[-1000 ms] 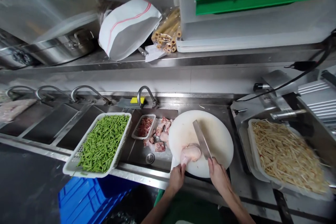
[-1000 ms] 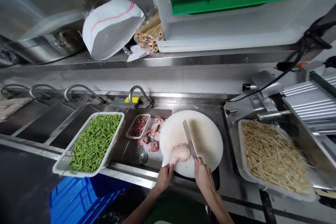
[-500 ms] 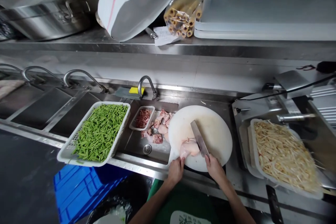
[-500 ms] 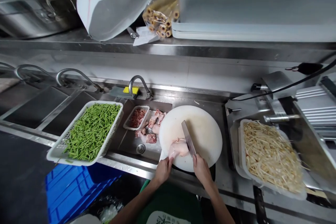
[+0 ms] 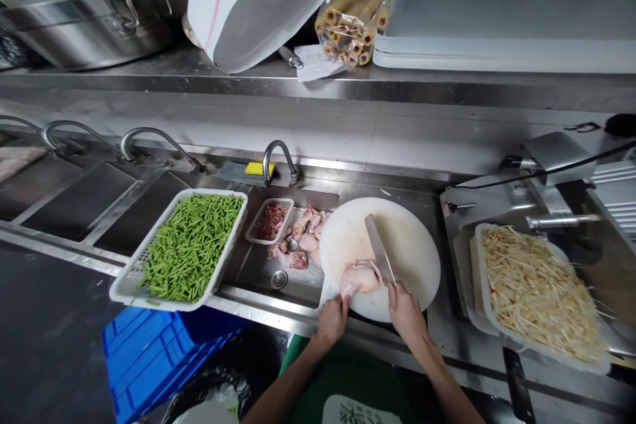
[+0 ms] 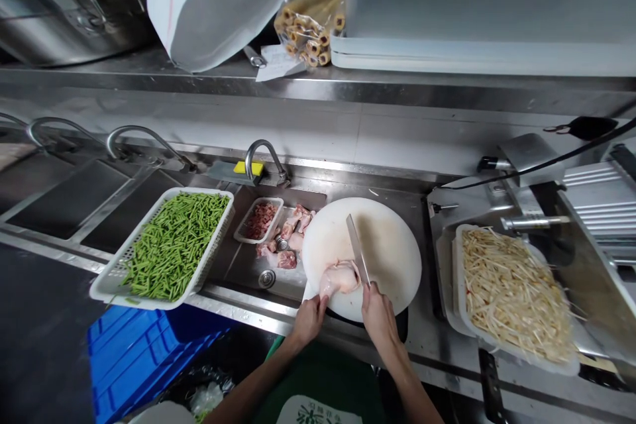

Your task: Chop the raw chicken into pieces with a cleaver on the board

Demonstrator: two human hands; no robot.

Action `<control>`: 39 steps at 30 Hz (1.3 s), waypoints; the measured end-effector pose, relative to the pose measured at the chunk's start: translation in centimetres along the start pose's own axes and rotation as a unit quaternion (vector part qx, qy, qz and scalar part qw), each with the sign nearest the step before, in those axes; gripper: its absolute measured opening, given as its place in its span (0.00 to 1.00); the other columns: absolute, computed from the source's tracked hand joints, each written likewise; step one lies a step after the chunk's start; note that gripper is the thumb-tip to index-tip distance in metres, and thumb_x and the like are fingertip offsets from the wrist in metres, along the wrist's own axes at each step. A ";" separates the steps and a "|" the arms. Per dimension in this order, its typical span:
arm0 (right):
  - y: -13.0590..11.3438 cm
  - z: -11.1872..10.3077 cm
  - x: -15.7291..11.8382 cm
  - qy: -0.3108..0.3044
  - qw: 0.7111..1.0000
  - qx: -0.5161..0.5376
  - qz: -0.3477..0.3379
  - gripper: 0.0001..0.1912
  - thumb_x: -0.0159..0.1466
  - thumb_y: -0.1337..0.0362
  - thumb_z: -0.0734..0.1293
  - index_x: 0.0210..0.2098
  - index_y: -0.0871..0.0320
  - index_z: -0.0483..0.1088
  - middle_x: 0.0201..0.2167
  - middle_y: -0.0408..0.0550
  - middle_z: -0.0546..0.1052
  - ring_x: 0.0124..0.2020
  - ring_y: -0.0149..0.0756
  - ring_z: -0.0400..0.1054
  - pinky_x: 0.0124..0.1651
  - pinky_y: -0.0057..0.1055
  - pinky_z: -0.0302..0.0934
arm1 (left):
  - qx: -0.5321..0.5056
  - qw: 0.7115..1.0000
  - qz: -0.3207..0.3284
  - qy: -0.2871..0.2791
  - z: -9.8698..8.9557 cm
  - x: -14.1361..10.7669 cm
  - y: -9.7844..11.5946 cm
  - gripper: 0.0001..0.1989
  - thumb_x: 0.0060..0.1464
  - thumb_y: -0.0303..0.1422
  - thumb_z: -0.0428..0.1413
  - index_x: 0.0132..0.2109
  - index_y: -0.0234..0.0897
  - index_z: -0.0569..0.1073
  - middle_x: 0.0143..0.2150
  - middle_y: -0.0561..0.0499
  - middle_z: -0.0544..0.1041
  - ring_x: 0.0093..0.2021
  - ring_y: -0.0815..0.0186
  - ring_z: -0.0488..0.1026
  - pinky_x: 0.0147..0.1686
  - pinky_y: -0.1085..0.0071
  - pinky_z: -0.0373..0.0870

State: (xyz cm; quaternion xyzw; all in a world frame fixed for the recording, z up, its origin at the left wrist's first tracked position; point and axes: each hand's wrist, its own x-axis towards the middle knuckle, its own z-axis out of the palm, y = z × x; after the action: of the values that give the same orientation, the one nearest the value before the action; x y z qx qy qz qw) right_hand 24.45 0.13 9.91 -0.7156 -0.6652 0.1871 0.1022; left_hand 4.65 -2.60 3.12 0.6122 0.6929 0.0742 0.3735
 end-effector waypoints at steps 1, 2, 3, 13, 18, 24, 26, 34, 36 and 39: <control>-0.2 -0.7 0.0 0.043 0.999 0.009 -0.013 0.21 0.74 0.59 0.50 0.37 0.60 0.69 0.26 0.53 0.77 0.27 0.40 0.73 0.30 0.30 0.53 | 0.002 1.000 -0.002 0.000 0.0 0.0 0.0 0.28 0.70 0.43 0.36 0.48 0.32 0.77 0.42 0.37 0.82 0.45 0.54 0.79 0.42 0.65 0.66; -0.4 -1.3 -0.1 0.089 0.996 0.018 -0.024 0.21 0.74 0.57 0.50 0.38 0.60 0.69 0.27 0.54 0.77 0.27 0.40 0.73 0.29 0.30 0.54 | 0.005 1.000 -0.003 0.000 0.0 -0.1 0.1 0.28 0.70 0.43 0.36 0.48 0.32 0.77 0.42 0.37 0.82 0.45 0.54 0.79 0.42 0.65 0.66; -0.5 -1.6 -0.1 0.125 0.991 0.027 -0.030 0.21 0.74 0.55 0.50 0.38 0.60 0.69 0.27 0.54 0.77 0.27 0.41 0.73 0.29 0.30 0.54 | 0.007 1.000 -0.004 0.000 -0.1 -0.1 0.2 0.28 0.70 0.42 0.36 0.48 0.32 0.77 0.43 0.37 0.81 0.45 0.54 0.79 0.42 0.65 0.66; 4.4 3.6 -2.6 -0.131 0.991 -0.022 0.022 0.15 0.72 0.65 0.53 0.38 0.60 0.70 0.31 0.55 0.79 0.36 0.42 0.76 0.33 0.29 0.57 | 0.014 1.000 -0.020 0.007 -0.1 -0.2 0.3 0.26 0.71 0.41 0.37 0.47 0.33 0.77 0.43 0.37 0.81 0.46 0.54 0.78 0.43 0.65 0.66; 2.6 1.9 -2.2 -0.032 0.999 -0.036 0.022 0.20 0.73 0.62 0.50 0.43 0.63 0.71 0.27 0.56 0.78 0.29 0.42 0.75 0.30 0.30 0.54 | 0.020 1.000 -0.019 0.009 0.5 -0.2 0.2 0.27 0.70 0.42 0.37 0.46 0.33 0.77 0.42 0.36 0.81 0.45 0.52 0.79 0.43 0.64 0.67; -1.0 2.7 -1.2 -0.053 0.998 -0.014 0.015 0.20 0.72 0.63 0.51 0.43 0.63 0.72 0.28 0.57 0.79 0.30 0.42 0.75 0.30 0.30 0.56 | 0.019 1.000 -0.014 0.011 0.5 -0.2 0.3 0.27 0.70 0.42 0.37 0.47 0.33 0.77 0.43 0.36 0.81 0.45 0.53 0.78 0.43 0.63 0.68; -1.1 1.1 -1.1 -0.042 0.999 -0.011 0.009 0.20 0.72 0.62 0.51 0.40 0.62 0.72 0.26 0.56 0.78 0.29 0.42 0.75 0.30 0.30 0.56 | 0.023 0.999 -0.021 0.006 0.4 -0.2 0.3 0.27 0.70 0.43 0.37 0.47 0.33 0.77 0.43 0.36 0.81 0.44 0.54 0.78 0.44 0.63 0.68; -1.2 -3.0 -1.3 0.197 0.978 -0.001 0.064 0.24 0.71 0.53 0.55 0.36 0.66 0.74 0.27 0.65 0.77 0.32 0.49 0.75 0.33 0.34 0.60 | 0.031 0.999 -0.024 0.005 0.7 -0.1 0.3 0.28 0.70 0.43 0.37 0.48 0.32 0.77 0.44 0.35 0.81 0.45 0.52 0.78 0.45 0.61 0.69; -0.9 0.4 -1.0 0.062 0.997 0.014 0.033 0.22 0.70 0.59 0.53 0.36 0.66 0.75 0.28 0.64 0.78 0.30 0.48 0.75 0.32 0.34 0.61 | 0.030 0.999 -0.027 0.002 0.6 -0.2 0.3 0.28 0.70 0.44 0.37 0.48 0.32 0.78 0.43 0.36 0.81 0.45 0.54 0.78 0.45 0.62 0.69; 0.7 4.5 0.0 -0.059 0.997 0.041 -0.014 0.20 0.68 0.62 0.54 0.41 0.64 0.75 0.33 0.61 0.80 0.35 0.46 0.76 0.35 0.33 0.63 | 0.024 0.999 -0.031 0.000 0.4 -0.4 0.0 0.28 0.70 0.43 0.36 0.47 0.33 0.78 0.43 0.37 0.81 0.45 0.55 0.78 0.45 0.64 0.69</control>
State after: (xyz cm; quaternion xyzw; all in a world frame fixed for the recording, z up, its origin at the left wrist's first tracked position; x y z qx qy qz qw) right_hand 23.29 -0.38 5.50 -0.6889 -0.6720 0.2547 0.0951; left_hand 4.90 -3.09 3.01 0.5994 0.7131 0.0457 0.3606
